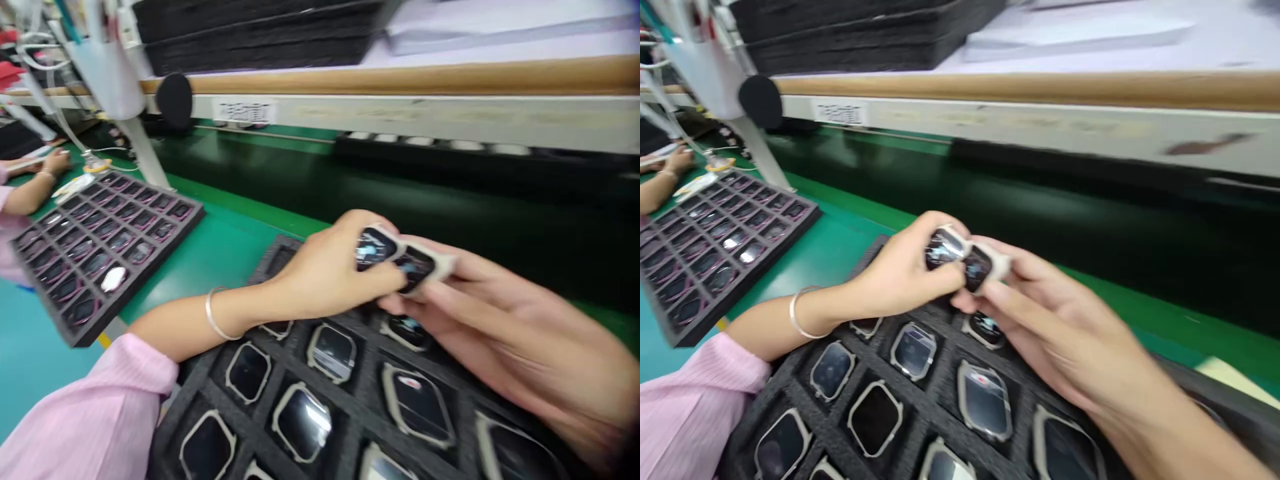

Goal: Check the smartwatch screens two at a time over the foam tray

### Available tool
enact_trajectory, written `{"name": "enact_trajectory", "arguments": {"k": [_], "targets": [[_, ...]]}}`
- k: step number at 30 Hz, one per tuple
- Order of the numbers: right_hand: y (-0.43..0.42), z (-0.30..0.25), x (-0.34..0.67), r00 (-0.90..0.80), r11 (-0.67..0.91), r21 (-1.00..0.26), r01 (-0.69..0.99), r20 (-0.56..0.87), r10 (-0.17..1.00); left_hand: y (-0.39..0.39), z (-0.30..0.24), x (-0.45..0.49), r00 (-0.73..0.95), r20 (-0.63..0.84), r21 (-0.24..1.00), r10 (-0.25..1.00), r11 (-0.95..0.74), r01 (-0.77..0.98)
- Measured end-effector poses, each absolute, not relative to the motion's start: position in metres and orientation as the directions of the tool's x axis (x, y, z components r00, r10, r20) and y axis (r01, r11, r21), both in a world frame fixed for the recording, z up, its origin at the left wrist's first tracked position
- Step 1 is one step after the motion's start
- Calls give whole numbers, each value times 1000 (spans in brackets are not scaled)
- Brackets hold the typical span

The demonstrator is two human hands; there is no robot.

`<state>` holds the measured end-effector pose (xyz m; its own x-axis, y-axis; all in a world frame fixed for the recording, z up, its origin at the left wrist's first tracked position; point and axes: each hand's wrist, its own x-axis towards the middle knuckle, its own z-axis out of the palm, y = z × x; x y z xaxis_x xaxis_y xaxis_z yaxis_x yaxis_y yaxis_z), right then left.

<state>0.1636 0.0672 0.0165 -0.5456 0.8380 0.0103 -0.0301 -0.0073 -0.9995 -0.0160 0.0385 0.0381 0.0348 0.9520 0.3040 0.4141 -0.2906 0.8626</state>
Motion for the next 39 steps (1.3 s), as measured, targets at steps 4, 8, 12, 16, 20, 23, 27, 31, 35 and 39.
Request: {"name": "enact_trajectory", "arguments": {"k": [4,8,12,16,20,23,27,31,35,39], "targets": [[68,27,166,-585,-141,-967,-212,10,811,40,35,-17,3,343,868,939,-318,382],[70,27,165,-618,-128,-959,-254,59,784,42,33,-14,-12,303,882,953,-276,381],[71,26,167,-637,-150,-944,-294,77,767,42,35,-14,-78,298,889,952,-246,387],[72,26,168,-650,-184,-927,-326,78,756,41,37,-14,-27,268,885,963,-235,402],[75,24,167,-674,-225,-912,-342,72,735,41,36,-14,-23,263,881,965,-230,413],[75,23,167,-670,-236,-906,-352,68,739,41,36,-14,-28,270,873,962,-233,427],[75,23,167,-670,-241,-897,-372,80,738,41,35,-14,-28,273,867,962,-234,439],[75,23,167,-686,-250,-886,-389,98,721,42,34,-14,-42,271,869,962,-226,439],[75,23,167,-688,-255,-884,-392,98,719,41,34,-14,-52,268,870,962,-219,441],[76,22,167,-685,-254,-889,-381,87,724,41,33,-14,-52,285,870,957,-236,433]]}}
